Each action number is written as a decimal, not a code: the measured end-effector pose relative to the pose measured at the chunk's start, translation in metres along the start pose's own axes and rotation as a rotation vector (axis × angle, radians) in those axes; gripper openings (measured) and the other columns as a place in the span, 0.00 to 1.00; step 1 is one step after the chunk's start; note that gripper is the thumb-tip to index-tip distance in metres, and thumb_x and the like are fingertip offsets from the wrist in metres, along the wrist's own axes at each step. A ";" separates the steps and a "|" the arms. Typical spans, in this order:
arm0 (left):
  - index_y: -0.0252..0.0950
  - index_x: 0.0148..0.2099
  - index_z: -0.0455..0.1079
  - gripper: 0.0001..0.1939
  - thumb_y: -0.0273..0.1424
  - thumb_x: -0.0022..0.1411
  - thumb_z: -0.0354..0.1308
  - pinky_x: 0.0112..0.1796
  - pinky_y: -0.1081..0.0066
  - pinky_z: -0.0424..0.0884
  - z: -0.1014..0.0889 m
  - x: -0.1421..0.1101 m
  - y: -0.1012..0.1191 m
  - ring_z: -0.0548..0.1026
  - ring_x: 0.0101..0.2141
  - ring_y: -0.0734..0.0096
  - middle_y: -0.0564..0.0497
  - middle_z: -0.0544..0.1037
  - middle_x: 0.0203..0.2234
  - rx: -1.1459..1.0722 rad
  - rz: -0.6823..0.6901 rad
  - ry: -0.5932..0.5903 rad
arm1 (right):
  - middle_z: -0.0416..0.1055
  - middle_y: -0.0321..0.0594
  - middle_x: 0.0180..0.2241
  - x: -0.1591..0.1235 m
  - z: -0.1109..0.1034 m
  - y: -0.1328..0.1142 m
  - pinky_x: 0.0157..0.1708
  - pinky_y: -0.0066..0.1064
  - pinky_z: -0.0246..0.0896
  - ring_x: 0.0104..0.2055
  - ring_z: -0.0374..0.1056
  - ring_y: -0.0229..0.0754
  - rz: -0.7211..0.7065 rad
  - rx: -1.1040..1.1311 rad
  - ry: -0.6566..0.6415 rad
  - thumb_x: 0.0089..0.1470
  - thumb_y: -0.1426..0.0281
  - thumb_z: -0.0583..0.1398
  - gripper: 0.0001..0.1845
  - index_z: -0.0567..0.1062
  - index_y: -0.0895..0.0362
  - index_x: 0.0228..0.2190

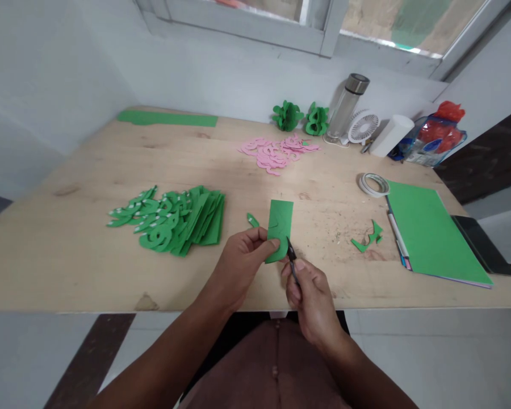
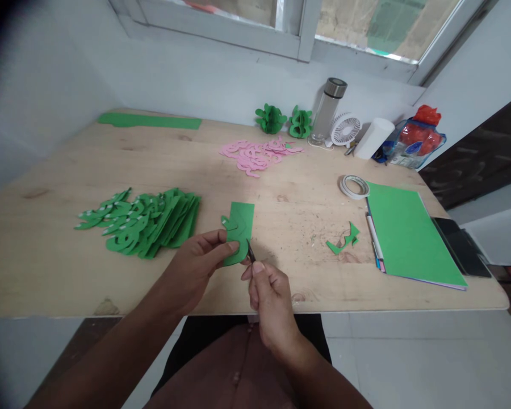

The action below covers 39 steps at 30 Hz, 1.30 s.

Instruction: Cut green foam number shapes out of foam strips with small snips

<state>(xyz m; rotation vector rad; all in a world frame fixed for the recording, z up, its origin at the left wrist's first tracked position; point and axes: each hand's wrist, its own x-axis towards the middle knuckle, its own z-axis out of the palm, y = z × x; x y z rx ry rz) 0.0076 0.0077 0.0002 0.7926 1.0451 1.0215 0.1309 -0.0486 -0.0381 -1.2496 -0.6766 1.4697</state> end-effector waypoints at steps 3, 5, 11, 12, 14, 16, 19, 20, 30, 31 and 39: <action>0.37 0.24 0.72 0.07 0.32 0.49 0.66 0.35 0.70 0.69 0.000 0.000 0.000 0.74 0.25 0.71 0.55 0.78 0.20 0.012 -0.008 -0.006 | 0.50 0.23 0.11 0.000 -0.001 0.000 0.16 0.27 0.32 0.15 0.40 0.30 0.003 -0.003 0.004 0.51 0.45 0.63 0.27 0.71 0.56 0.22; 0.37 0.25 0.72 0.07 0.33 0.49 0.66 0.35 0.69 0.69 0.000 0.000 0.001 0.74 0.26 0.71 0.55 0.78 0.21 0.021 -0.017 -0.014 | 0.50 0.23 0.11 0.001 -0.003 0.000 0.16 0.28 0.32 0.15 0.40 0.30 0.003 -0.012 -0.002 0.52 0.46 0.63 0.27 0.71 0.56 0.21; 0.37 0.25 0.72 0.07 0.33 0.51 0.65 0.36 0.70 0.68 -0.005 0.001 0.002 0.74 0.27 0.71 0.55 0.78 0.20 0.064 -0.016 -0.018 | 0.51 0.24 0.11 0.002 -0.008 0.002 0.16 0.28 0.32 0.15 0.40 0.30 0.004 -0.061 -0.016 0.53 0.48 0.63 0.25 0.71 0.57 0.22; 0.37 0.24 0.72 0.07 0.33 0.51 0.65 0.36 0.70 0.68 -0.006 0.001 0.002 0.74 0.27 0.71 0.56 0.78 0.20 0.067 -0.017 -0.014 | 0.51 0.24 0.11 0.003 -0.009 0.002 0.16 0.28 0.33 0.15 0.40 0.30 0.001 -0.069 -0.016 0.54 0.48 0.63 0.25 0.72 0.57 0.22; 0.38 0.24 0.71 0.08 0.33 0.51 0.65 0.36 0.69 0.68 -0.007 0.001 0.001 0.74 0.26 0.71 0.56 0.78 0.20 0.071 -0.019 -0.011 | 0.51 0.24 0.11 0.003 -0.010 0.001 0.16 0.27 0.33 0.15 0.40 0.30 -0.001 -0.078 -0.024 0.54 0.47 0.62 0.26 0.72 0.57 0.22; 0.38 0.24 0.71 0.08 0.33 0.52 0.65 0.37 0.69 0.68 -0.008 0.001 0.000 0.74 0.26 0.70 0.56 0.77 0.20 0.077 -0.014 -0.011 | 0.51 0.24 0.11 0.003 -0.010 0.000 0.16 0.27 0.33 0.15 0.40 0.30 0.002 -0.080 -0.042 0.54 0.47 0.62 0.25 0.73 0.57 0.23; 0.38 0.24 0.71 0.09 0.33 0.52 0.65 0.37 0.68 0.69 -0.007 0.002 0.001 0.74 0.27 0.70 0.54 0.78 0.20 0.075 -0.004 -0.016 | 0.51 0.24 0.12 0.002 -0.010 -0.002 0.16 0.27 0.33 0.15 0.40 0.30 0.001 -0.085 -0.068 0.54 0.47 0.62 0.26 0.74 0.58 0.24; 0.38 0.23 0.71 0.09 0.33 0.52 0.65 0.37 0.68 0.69 -0.007 0.002 0.001 0.74 0.27 0.70 0.54 0.78 0.20 0.066 -0.006 -0.018 | 0.51 0.24 0.12 0.001 -0.010 -0.003 0.16 0.27 0.34 0.15 0.40 0.30 0.002 -0.088 -0.072 0.54 0.47 0.62 0.26 0.74 0.58 0.24; 0.37 0.23 0.71 0.09 0.33 0.51 0.65 0.36 0.69 0.69 -0.004 0.000 -0.001 0.74 0.27 0.69 0.53 0.78 0.21 0.034 -0.031 -0.029 | 0.51 0.24 0.11 0.002 -0.006 -0.006 0.15 0.26 0.33 0.15 0.39 0.30 0.028 -0.014 -0.067 0.52 0.46 0.63 0.26 0.73 0.57 0.23; 0.37 0.23 0.71 0.08 0.33 0.51 0.65 0.36 0.69 0.69 -0.003 0.000 -0.001 0.74 0.27 0.69 0.54 0.78 0.21 0.036 -0.024 -0.031 | 0.51 0.24 0.11 0.002 -0.005 -0.006 0.15 0.26 0.33 0.15 0.39 0.30 0.031 -0.002 -0.069 0.52 0.46 0.63 0.26 0.73 0.57 0.23; 0.38 0.23 0.71 0.08 0.32 0.51 0.65 0.36 0.70 0.69 -0.004 0.000 -0.004 0.73 0.27 0.71 0.55 0.77 0.20 0.030 -0.008 -0.024 | 0.51 0.24 0.11 0.003 -0.003 -0.003 0.15 0.26 0.32 0.15 0.39 0.30 0.036 0.006 -0.057 0.52 0.47 0.62 0.26 0.72 0.57 0.23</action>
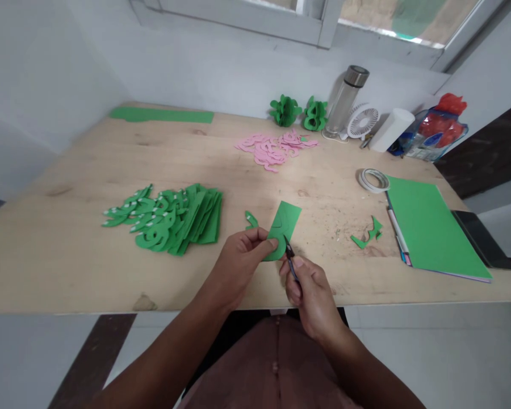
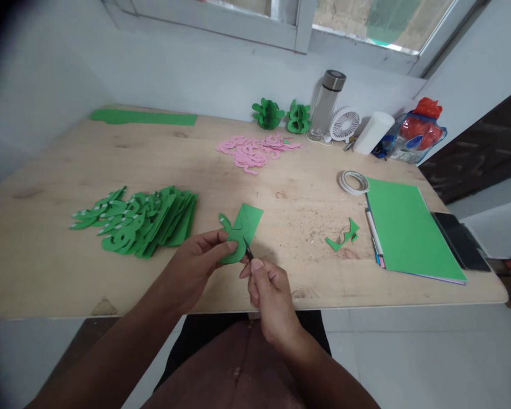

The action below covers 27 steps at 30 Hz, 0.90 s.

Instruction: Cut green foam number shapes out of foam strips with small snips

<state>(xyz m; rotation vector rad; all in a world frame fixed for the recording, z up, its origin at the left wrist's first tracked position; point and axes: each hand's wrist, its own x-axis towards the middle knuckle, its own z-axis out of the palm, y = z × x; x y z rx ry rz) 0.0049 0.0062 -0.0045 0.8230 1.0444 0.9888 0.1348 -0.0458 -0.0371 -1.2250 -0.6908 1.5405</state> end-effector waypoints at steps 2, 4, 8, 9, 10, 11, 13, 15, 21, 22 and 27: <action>0.38 0.24 0.71 0.08 0.32 0.51 0.65 0.35 0.70 0.69 0.000 0.000 0.000 0.73 0.27 0.70 0.55 0.77 0.21 0.005 -0.005 0.009 | 0.50 0.24 0.12 0.000 0.000 0.000 0.15 0.27 0.32 0.15 0.39 0.30 0.001 -0.003 0.005 0.52 0.46 0.62 0.26 0.72 0.57 0.23; 0.37 0.24 0.72 0.08 0.33 0.51 0.65 0.35 0.70 0.69 0.000 0.000 0.000 0.73 0.27 0.70 0.54 0.78 0.21 0.000 -0.021 0.010 | 0.51 0.24 0.12 0.000 0.001 0.000 0.15 0.27 0.32 0.15 0.39 0.30 -0.003 -0.009 0.006 0.52 0.46 0.62 0.26 0.72 0.57 0.23; 0.37 0.23 0.71 0.08 0.33 0.51 0.65 0.35 0.70 0.69 0.000 0.000 0.000 0.73 0.26 0.70 0.54 0.77 0.20 -0.001 -0.026 0.002 | 0.51 0.24 0.11 -0.001 0.001 0.000 0.16 0.27 0.32 0.15 0.39 0.30 -0.023 -0.021 0.002 0.53 0.47 0.62 0.26 0.73 0.57 0.23; 0.37 0.23 0.71 0.08 0.33 0.51 0.65 0.35 0.69 0.69 0.000 0.000 0.000 0.73 0.26 0.70 0.54 0.77 0.21 0.007 -0.020 0.001 | 0.51 0.24 0.11 -0.001 0.000 0.000 0.16 0.27 0.32 0.15 0.39 0.30 -0.026 -0.023 0.004 0.53 0.47 0.62 0.25 0.73 0.57 0.23; 0.37 0.23 0.71 0.08 0.33 0.51 0.65 0.35 0.69 0.70 0.000 0.000 0.000 0.74 0.27 0.70 0.54 0.78 0.21 0.014 -0.015 0.001 | 0.51 0.24 0.12 -0.001 0.000 0.001 0.16 0.27 0.33 0.15 0.39 0.30 -0.026 -0.025 0.007 0.54 0.47 0.62 0.25 0.73 0.57 0.23; 0.37 0.23 0.72 0.08 0.33 0.51 0.65 0.36 0.69 0.70 0.000 0.000 0.000 0.74 0.27 0.70 0.54 0.78 0.21 0.016 -0.014 0.003 | 0.51 0.24 0.12 -0.001 0.000 0.001 0.16 0.27 0.32 0.15 0.39 0.30 -0.027 -0.028 0.010 0.53 0.47 0.62 0.25 0.73 0.57 0.23; 0.37 0.23 0.72 0.08 0.33 0.51 0.65 0.35 0.69 0.70 0.000 -0.001 0.000 0.74 0.26 0.70 0.54 0.78 0.21 0.010 -0.017 0.005 | 0.51 0.24 0.12 -0.001 0.000 0.001 0.16 0.27 0.32 0.15 0.39 0.30 -0.026 -0.034 0.011 0.53 0.47 0.62 0.26 0.72 0.57 0.23; 0.38 0.23 0.72 0.08 0.33 0.51 0.65 0.34 0.69 0.70 0.000 -0.001 0.000 0.74 0.26 0.70 0.54 0.77 0.20 -0.003 -0.028 0.006 | 0.51 0.24 0.11 -0.001 -0.001 0.001 0.16 0.27 0.32 0.15 0.39 0.30 -0.027 -0.040 0.012 0.53 0.47 0.62 0.25 0.72 0.57 0.23; 0.37 0.24 0.73 0.07 0.32 0.52 0.64 0.36 0.69 0.70 -0.001 -0.003 0.000 0.74 0.27 0.70 0.53 0.78 0.21 0.007 -0.013 -0.010 | 0.51 0.24 0.11 0.000 -0.004 0.001 0.16 0.26 0.34 0.15 0.40 0.31 -0.016 -0.057 -0.004 0.54 0.48 0.62 0.25 0.72 0.57 0.22; 0.37 0.24 0.72 0.08 0.33 0.52 0.64 0.36 0.69 0.70 -0.001 -0.003 0.000 0.75 0.27 0.69 0.53 0.78 0.21 0.011 -0.011 -0.012 | 0.51 0.24 0.11 0.001 -0.005 0.001 0.16 0.26 0.34 0.15 0.40 0.31 -0.018 -0.067 -0.012 0.54 0.47 0.62 0.25 0.73 0.57 0.23; 0.37 0.25 0.73 0.08 0.33 0.53 0.63 0.38 0.67 0.71 -0.003 -0.002 0.001 0.76 0.29 0.67 0.52 0.79 0.23 0.052 -0.017 -0.030 | 0.50 0.24 0.12 0.003 -0.011 -0.002 0.15 0.26 0.34 0.15 0.39 0.31 -0.015 -0.132 -0.031 0.53 0.46 0.61 0.26 0.73 0.57 0.22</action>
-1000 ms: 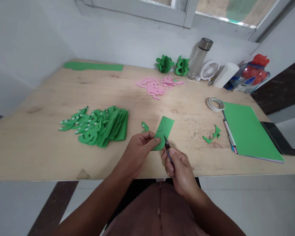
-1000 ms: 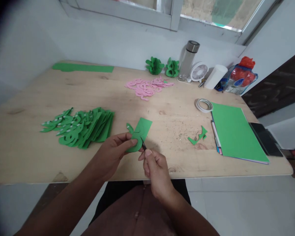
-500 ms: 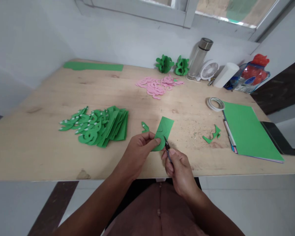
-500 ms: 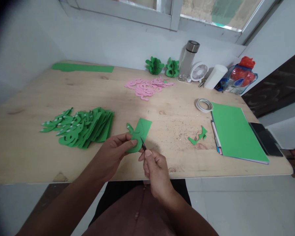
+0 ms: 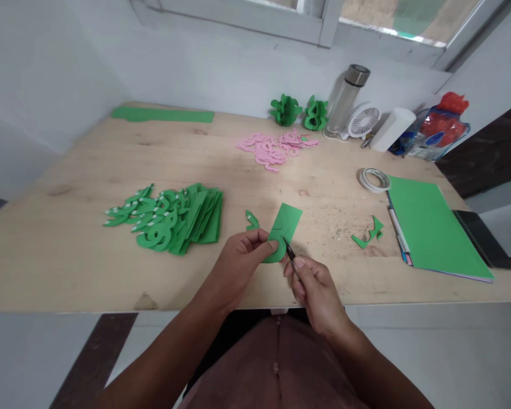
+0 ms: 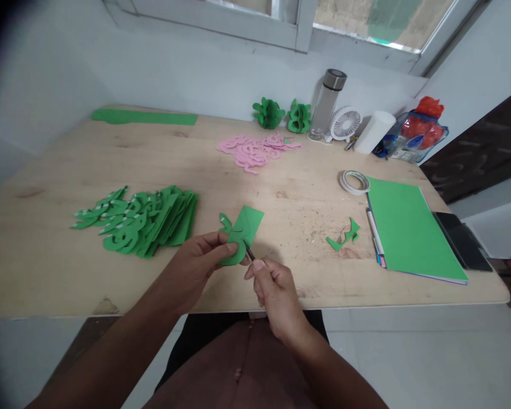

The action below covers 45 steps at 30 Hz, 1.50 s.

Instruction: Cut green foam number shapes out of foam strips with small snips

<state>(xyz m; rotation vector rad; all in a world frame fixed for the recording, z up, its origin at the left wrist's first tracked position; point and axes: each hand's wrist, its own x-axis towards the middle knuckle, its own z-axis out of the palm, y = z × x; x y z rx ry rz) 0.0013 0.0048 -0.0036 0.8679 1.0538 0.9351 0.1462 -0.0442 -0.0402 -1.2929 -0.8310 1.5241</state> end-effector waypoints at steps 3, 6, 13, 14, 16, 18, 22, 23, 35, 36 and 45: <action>0.37 0.25 0.73 0.08 0.34 0.53 0.63 0.38 0.67 0.71 0.000 0.001 0.001 0.76 0.29 0.67 0.52 0.79 0.23 0.001 0.000 -0.007 | 0.50 0.24 0.12 0.001 -0.003 -0.002 0.16 0.27 0.34 0.15 0.39 0.31 -0.002 -0.045 -0.014 0.54 0.47 0.60 0.26 0.73 0.57 0.23; 0.37 0.24 0.73 0.09 0.34 0.53 0.63 0.38 0.67 0.71 0.000 0.001 0.001 0.76 0.29 0.67 0.52 0.79 0.22 -0.005 -0.001 -0.024 | 0.50 0.24 0.12 0.001 -0.005 -0.003 0.16 0.27 0.34 0.16 0.39 0.32 -0.008 -0.077 -0.022 0.55 0.47 0.60 0.25 0.73 0.57 0.23; 0.37 0.25 0.73 0.08 0.34 0.53 0.64 0.38 0.67 0.69 -0.002 0.000 0.001 0.76 0.29 0.67 0.52 0.80 0.22 0.023 -0.011 -0.021 | 0.49 0.24 0.13 0.002 -0.011 -0.007 0.17 0.28 0.34 0.17 0.39 0.32 -0.018 -0.144 -0.053 0.56 0.48 0.59 0.25 0.73 0.57 0.24; 0.37 0.25 0.73 0.08 0.34 0.53 0.64 0.38 0.67 0.69 -0.002 0.000 0.001 0.76 0.29 0.67 0.52 0.80 0.22 0.026 -0.011 -0.022 | 0.49 0.24 0.14 0.002 -0.012 -0.008 0.17 0.28 0.34 0.17 0.39 0.32 -0.019 -0.156 -0.058 0.56 0.49 0.59 0.24 0.73 0.57 0.24; 0.37 0.25 0.73 0.08 0.34 0.53 0.64 0.39 0.67 0.69 -0.002 0.001 0.001 0.76 0.29 0.67 0.51 0.80 0.23 0.034 -0.011 -0.028 | 0.49 0.24 0.14 0.002 -0.014 -0.010 0.17 0.28 0.34 0.17 0.39 0.32 -0.024 -0.174 -0.063 0.57 0.49 0.59 0.24 0.73 0.57 0.23; 0.37 0.25 0.74 0.08 0.34 0.53 0.64 0.39 0.66 0.69 -0.003 0.001 0.001 0.76 0.29 0.67 0.51 0.80 0.23 0.042 -0.014 -0.035 | 0.48 0.24 0.13 0.002 -0.015 -0.012 0.17 0.28 0.34 0.17 0.39 0.32 -0.026 -0.191 -0.072 0.56 0.49 0.59 0.24 0.73 0.56 0.23; 0.37 0.26 0.74 0.08 0.34 0.53 0.64 0.39 0.67 0.69 -0.004 0.002 0.002 0.76 0.29 0.67 0.52 0.80 0.23 0.060 -0.021 -0.044 | 0.48 0.24 0.13 0.003 -0.018 -0.015 0.17 0.28 0.33 0.17 0.39 0.32 -0.019 -0.214 -0.096 0.56 0.49 0.59 0.24 0.73 0.57 0.23; 0.37 0.26 0.74 0.08 0.34 0.53 0.64 0.39 0.67 0.68 -0.005 0.002 0.002 0.76 0.29 0.68 0.52 0.80 0.23 0.065 -0.020 -0.047 | 0.48 0.24 0.13 0.004 -0.018 -0.016 0.17 0.28 0.33 0.17 0.39 0.32 -0.019 -0.216 -0.104 0.56 0.49 0.59 0.24 0.73 0.57 0.24; 0.37 0.25 0.74 0.07 0.34 0.51 0.63 0.37 0.69 0.67 -0.006 0.005 0.008 0.74 0.28 0.71 0.53 0.80 0.22 0.089 -0.037 -0.076 | 0.48 0.24 0.14 0.007 -0.022 -0.022 0.17 0.28 0.34 0.17 0.39 0.32 -0.019 -0.255 -0.155 0.56 0.48 0.58 0.25 0.73 0.57 0.24; 0.37 0.24 0.74 0.07 0.33 0.51 0.63 0.36 0.70 0.67 -0.006 0.005 0.008 0.74 0.28 0.71 0.53 0.80 0.22 0.092 -0.037 -0.076 | 0.49 0.24 0.14 0.008 -0.022 -0.022 0.17 0.28 0.34 0.17 0.39 0.32 -0.023 -0.260 -0.161 0.56 0.48 0.58 0.25 0.73 0.57 0.24; 0.36 0.25 0.74 0.07 0.33 0.51 0.63 0.37 0.69 0.67 -0.006 0.004 0.009 0.75 0.28 0.70 0.52 0.80 0.22 0.086 -0.034 -0.070 | 0.49 0.25 0.15 0.010 -0.026 -0.018 0.17 0.29 0.34 0.17 0.40 0.32 -0.044 -0.272 -0.168 0.57 0.47 0.59 0.26 0.74 0.57 0.24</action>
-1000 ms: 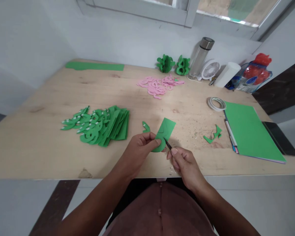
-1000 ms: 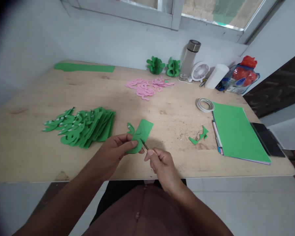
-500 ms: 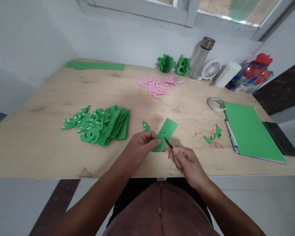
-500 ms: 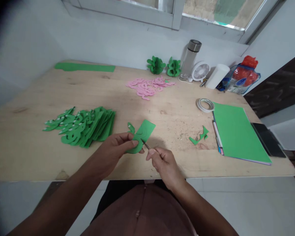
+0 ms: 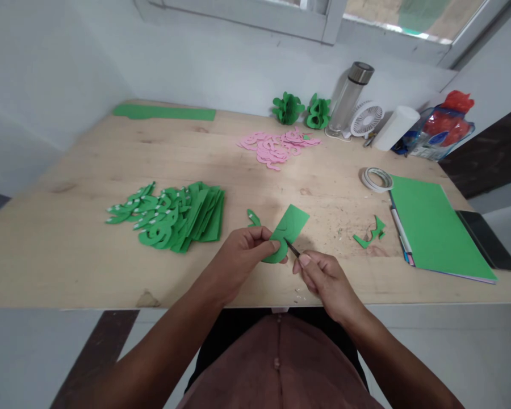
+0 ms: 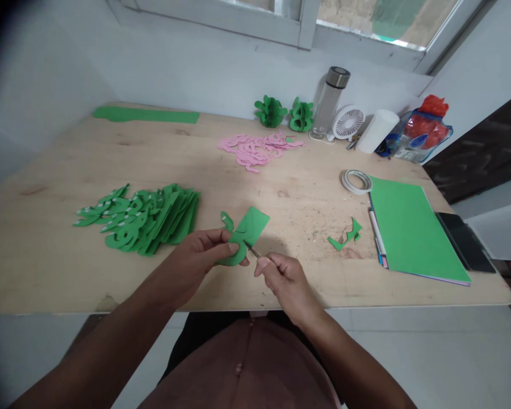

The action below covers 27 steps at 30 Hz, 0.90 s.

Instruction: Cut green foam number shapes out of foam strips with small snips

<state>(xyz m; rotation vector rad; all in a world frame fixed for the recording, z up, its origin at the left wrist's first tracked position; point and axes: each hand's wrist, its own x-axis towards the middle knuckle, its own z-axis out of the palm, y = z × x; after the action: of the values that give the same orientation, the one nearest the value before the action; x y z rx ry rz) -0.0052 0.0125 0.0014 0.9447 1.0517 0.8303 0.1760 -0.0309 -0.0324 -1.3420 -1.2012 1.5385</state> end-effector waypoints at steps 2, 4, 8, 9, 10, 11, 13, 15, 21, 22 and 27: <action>0.37 0.25 0.74 0.07 0.33 0.52 0.63 0.37 0.69 0.68 0.000 0.000 -0.002 0.75 0.28 0.70 0.52 0.80 0.22 -0.010 -0.003 -0.001 | 0.49 0.25 0.15 0.000 0.000 0.001 0.17 0.29 0.34 0.17 0.40 0.32 -0.005 -0.003 0.002 0.57 0.48 0.59 0.26 0.74 0.57 0.25; 0.37 0.25 0.74 0.07 0.34 0.52 0.64 0.37 0.69 0.68 0.000 0.000 -0.005 0.75 0.28 0.69 0.52 0.80 0.22 -0.034 -0.010 -0.007 | 0.48 0.25 0.15 -0.001 0.000 0.000 0.17 0.28 0.34 0.18 0.40 0.32 -0.010 -0.011 0.011 0.58 0.48 0.59 0.26 0.74 0.57 0.25; 0.37 0.25 0.74 0.08 0.35 0.52 0.65 0.38 0.67 0.69 -0.001 -0.001 -0.008 0.76 0.29 0.68 0.51 0.80 0.22 -0.087 -0.024 -0.004 | 0.49 0.25 0.15 -0.004 -0.001 0.000 0.17 0.28 0.35 0.18 0.41 0.32 0.011 -0.005 -0.003 0.56 0.46 0.59 0.27 0.75 0.58 0.26; 0.37 0.25 0.74 0.08 0.35 0.51 0.66 0.38 0.67 0.69 0.000 -0.001 -0.008 0.76 0.29 0.67 0.51 0.80 0.22 -0.101 -0.028 0.006 | 0.49 0.25 0.15 -0.005 -0.002 0.000 0.17 0.28 0.35 0.17 0.41 0.32 0.023 0.009 -0.014 0.56 0.46 0.59 0.27 0.75 0.58 0.27; 0.37 0.24 0.74 0.08 0.34 0.51 0.66 0.38 0.68 0.70 0.000 -0.001 -0.008 0.76 0.29 0.67 0.51 0.80 0.22 -0.118 -0.031 0.018 | 0.49 0.25 0.15 -0.006 -0.002 0.002 0.17 0.28 0.34 0.17 0.41 0.32 0.033 0.030 -0.022 0.56 0.46 0.59 0.27 0.75 0.59 0.27; 0.37 0.24 0.74 0.08 0.34 0.51 0.67 0.37 0.68 0.70 0.001 -0.002 -0.007 0.76 0.29 0.68 0.52 0.79 0.21 -0.139 -0.035 0.030 | 0.49 0.25 0.14 -0.007 -0.003 0.003 0.17 0.28 0.34 0.17 0.40 0.32 0.039 0.060 -0.020 0.56 0.47 0.59 0.26 0.75 0.59 0.27; 0.37 0.24 0.74 0.07 0.32 0.49 0.68 0.37 0.69 0.69 0.003 -0.003 -0.006 0.76 0.28 0.69 0.53 0.78 0.20 -0.189 -0.044 0.052 | 0.50 0.25 0.14 -0.007 -0.002 0.007 0.17 0.28 0.33 0.17 0.39 0.32 0.033 0.143 0.026 0.56 0.47 0.60 0.26 0.75 0.59 0.28; 0.37 0.23 0.74 0.07 0.31 0.48 0.68 0.36 0.70 0.69 0.005 -0.003 -0.005 0.76 0.27 0.69 0.55 0.76 0.18 -0.236 -0.048 0.064 | 0.51 0.25 0.14 -0.006 0.000 0.009 0.17 0.27 0.33 0.17 0.40 0.32 0.009 0.235 0.122 0.56 0.47 0.60 0.25 0.76 0.58 0.28; 0.36 0.24 0.76 0.06 0.31 0.49 0.68 0.37 0.71 0.70 0.011 -0.005 -0.011 0.76 0.28 0.71 0.54 0.78 0.20 -0.295 -0.053 0.035 | 0.50 0.24 0.15 0.004 0.016 0.002 0.17 0.26 0.33 0.17 0.39 0.31 -0.069 0.334 0.294 0.51 0.53 0.66 0.19 0.78 0.57 0.32; 0.36 0.24 0.76 0.06 0.31 0.49 0.68 0.38 0.72 0.70 0.012 -0.006 -0.013 0.76 0.28 0.71 0.54 0.78 0.21 -0.299 -0.053 0.030 | 0.51 0.24 0.16 0.006 0.018 0.001 0.17 0.26 0.34 0.18 0.39 0.31 -0.079 0.330 0.308 0.50 0.56 0.68 0.17 0.78 0.57 0.32; 0.36 0.24 0.75 0.07 0.31 0.50 0.68 0.37 0.72 0.69 0.015 -0.009 -0.016 0.74 0.28 0.72 0.53 0.79 0.22 -0.330 -0.065 0.007 | 0.53 0.26 0.18 0.014 0.025 -0.003 0.18 0.26 0.36 0.20 0.40 0.31 -0.123 0.282 0.297 0.48 0.64 0.68 0.10 0.74 0.56 0.25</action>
<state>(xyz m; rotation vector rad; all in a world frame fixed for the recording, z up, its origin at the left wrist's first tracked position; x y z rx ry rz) 0.0084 -0.0051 -0.0070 0.6266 0.9120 0.9203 0.1488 -0.0215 -0.0335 -1.2319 -0.8326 1.3109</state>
